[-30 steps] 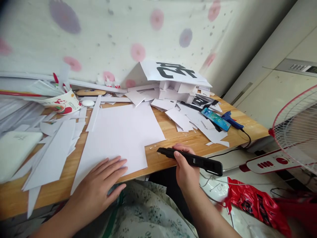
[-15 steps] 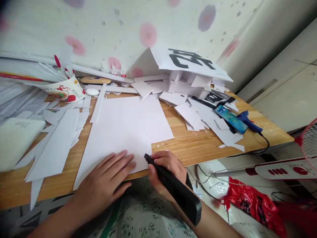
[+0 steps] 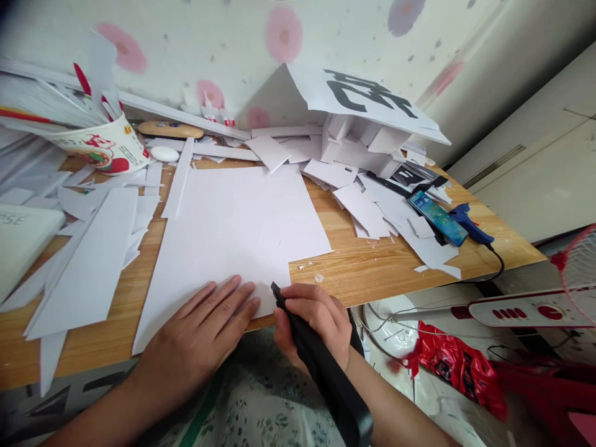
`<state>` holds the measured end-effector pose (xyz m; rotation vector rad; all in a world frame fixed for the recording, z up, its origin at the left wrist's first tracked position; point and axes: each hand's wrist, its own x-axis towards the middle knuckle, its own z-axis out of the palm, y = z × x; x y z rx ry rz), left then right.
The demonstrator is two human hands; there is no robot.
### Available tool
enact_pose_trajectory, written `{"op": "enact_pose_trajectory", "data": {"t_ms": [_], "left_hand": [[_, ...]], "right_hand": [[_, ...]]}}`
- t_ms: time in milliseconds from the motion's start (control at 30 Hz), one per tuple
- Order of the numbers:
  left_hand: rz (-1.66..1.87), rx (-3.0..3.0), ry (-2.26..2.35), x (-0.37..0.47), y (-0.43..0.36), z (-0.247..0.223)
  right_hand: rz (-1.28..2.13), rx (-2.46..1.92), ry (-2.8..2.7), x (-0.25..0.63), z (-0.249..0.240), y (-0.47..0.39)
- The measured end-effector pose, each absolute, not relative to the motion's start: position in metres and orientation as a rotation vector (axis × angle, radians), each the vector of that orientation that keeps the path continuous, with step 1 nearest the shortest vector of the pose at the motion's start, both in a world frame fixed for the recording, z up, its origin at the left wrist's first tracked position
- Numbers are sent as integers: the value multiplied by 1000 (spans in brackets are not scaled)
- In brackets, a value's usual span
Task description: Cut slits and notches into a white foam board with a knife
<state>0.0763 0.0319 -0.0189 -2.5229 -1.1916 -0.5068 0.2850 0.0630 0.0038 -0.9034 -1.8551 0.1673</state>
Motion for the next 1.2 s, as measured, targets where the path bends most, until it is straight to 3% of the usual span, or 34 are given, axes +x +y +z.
{"op": "enact_pose_trajectory", "data": {"t_ms": [500, 1200], "left_hand": [[-453, -2513, -1315, 82, 32, -15], [-490, -2511, -1380, 81, 33, -21]], "right_hand": [[248, -893, -1920, 285, 0, 65], [-10, -838, -1971, 286, 4, 32]]}}
